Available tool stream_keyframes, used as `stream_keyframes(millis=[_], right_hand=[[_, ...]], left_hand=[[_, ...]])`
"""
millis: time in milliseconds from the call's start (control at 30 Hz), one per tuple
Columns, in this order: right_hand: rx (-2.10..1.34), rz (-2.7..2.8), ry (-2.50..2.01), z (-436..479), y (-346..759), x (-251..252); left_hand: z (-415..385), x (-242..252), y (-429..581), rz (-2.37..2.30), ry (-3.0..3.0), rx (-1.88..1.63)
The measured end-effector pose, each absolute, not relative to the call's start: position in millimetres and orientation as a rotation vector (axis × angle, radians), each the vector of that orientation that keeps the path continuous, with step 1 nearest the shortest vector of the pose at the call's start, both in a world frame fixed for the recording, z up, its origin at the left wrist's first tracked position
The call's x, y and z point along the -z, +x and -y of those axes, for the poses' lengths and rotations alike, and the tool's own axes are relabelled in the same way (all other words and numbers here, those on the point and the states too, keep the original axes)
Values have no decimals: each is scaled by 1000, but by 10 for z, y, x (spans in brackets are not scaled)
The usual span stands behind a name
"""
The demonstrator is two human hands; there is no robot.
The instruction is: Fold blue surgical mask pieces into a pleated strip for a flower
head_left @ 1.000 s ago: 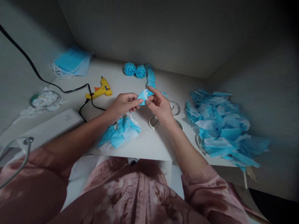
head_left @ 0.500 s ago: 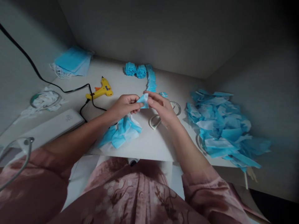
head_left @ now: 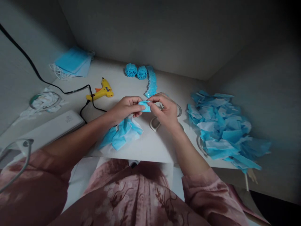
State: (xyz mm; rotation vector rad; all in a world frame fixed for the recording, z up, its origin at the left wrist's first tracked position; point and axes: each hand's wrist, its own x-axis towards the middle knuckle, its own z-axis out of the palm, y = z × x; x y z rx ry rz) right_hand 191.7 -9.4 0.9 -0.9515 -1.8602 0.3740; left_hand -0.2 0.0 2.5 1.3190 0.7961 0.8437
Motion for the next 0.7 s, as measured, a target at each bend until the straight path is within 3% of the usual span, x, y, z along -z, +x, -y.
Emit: stream_keyframes(millis=[267,700], right_hand=[[-105,2005,-810,68,1947,16],[-65,2032,-823,66,1972,49]], left_hand=[[-3,-28,-23,-717,1270,-861],[4,-44,0,-745,1260,-872]])
